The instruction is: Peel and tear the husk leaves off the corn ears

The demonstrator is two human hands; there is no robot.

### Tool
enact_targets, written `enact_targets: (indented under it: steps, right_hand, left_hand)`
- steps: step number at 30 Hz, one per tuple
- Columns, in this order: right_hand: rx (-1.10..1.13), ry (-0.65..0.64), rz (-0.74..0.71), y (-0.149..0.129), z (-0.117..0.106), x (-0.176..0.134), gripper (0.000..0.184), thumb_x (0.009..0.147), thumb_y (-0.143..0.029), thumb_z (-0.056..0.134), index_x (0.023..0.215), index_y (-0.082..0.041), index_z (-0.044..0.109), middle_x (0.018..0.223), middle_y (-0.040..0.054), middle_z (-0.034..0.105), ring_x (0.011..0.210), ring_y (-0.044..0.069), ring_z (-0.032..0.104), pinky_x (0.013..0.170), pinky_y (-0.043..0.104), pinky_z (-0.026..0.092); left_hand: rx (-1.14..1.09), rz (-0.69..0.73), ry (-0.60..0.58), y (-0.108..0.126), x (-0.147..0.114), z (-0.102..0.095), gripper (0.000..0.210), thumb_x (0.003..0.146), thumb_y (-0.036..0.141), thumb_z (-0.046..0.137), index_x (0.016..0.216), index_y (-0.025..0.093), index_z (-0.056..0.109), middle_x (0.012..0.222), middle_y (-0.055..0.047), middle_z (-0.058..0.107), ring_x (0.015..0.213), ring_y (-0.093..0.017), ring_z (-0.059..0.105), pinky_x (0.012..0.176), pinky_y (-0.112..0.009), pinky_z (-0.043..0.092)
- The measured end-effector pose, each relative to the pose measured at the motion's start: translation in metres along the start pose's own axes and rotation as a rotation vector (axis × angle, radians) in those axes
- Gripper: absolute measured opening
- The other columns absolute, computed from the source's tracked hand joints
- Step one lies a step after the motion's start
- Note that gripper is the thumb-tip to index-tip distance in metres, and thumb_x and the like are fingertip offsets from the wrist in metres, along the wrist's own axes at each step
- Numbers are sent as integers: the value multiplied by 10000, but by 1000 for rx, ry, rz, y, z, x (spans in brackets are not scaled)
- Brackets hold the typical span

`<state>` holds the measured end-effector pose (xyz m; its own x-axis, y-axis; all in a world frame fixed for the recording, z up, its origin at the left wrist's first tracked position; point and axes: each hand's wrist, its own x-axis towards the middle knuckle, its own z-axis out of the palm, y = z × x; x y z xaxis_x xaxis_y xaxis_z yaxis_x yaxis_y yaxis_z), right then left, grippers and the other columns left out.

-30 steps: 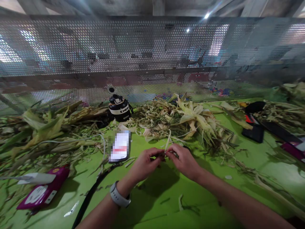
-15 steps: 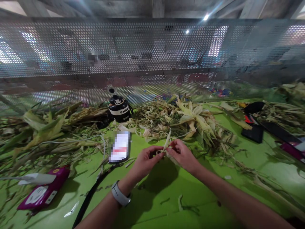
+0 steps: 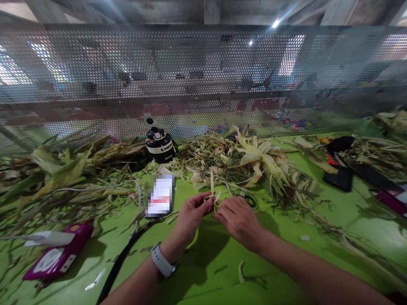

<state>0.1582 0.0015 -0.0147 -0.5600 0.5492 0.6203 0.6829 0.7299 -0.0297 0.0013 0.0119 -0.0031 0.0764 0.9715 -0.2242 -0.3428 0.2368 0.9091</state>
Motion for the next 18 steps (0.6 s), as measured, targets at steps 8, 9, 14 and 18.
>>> enact_targets:
  steps: [8,9,14,18]
  right_hand:
    - [455,-5,433,5,-9,4,245,878,-383,510,735,-185,500,684,13,540,653,147,499,615,271,393]
    - [526,-5,515,7,-11,5,229,874,-389,515,769,-186,501,676,5,536,628,139,498,587,258,395]
    - [781,-19,545,15,-7,5,187,890,-363,500,880,-183,550,751,8,581,672,129,536,625,236,425]
    - [791,-3,530,15,-3,4,178,891,-343,513,838,-180,561,747,0,578,688,125,537,648,231,420]
  left_hand:
    - [80,51,-92,-1,-2,0,391,568,348,808,889,147,710,755,-23,707,655,-113,598,671,-258,504]
    - [83,47,-108,-1,-2,0,391,572,355,805,889,147,709,751,-22,706,653,-112,595,676,-261,505]
    - [120,35,-169,1,-5,1,377,615,357,783,911,141,694,755,-23,686,654,-101,570,664,-247,488]
    - [151,48,-230,2,-7,1,400,618,297,792,966,151,663,776,-15,667,700,-104,564,676,-228,460]
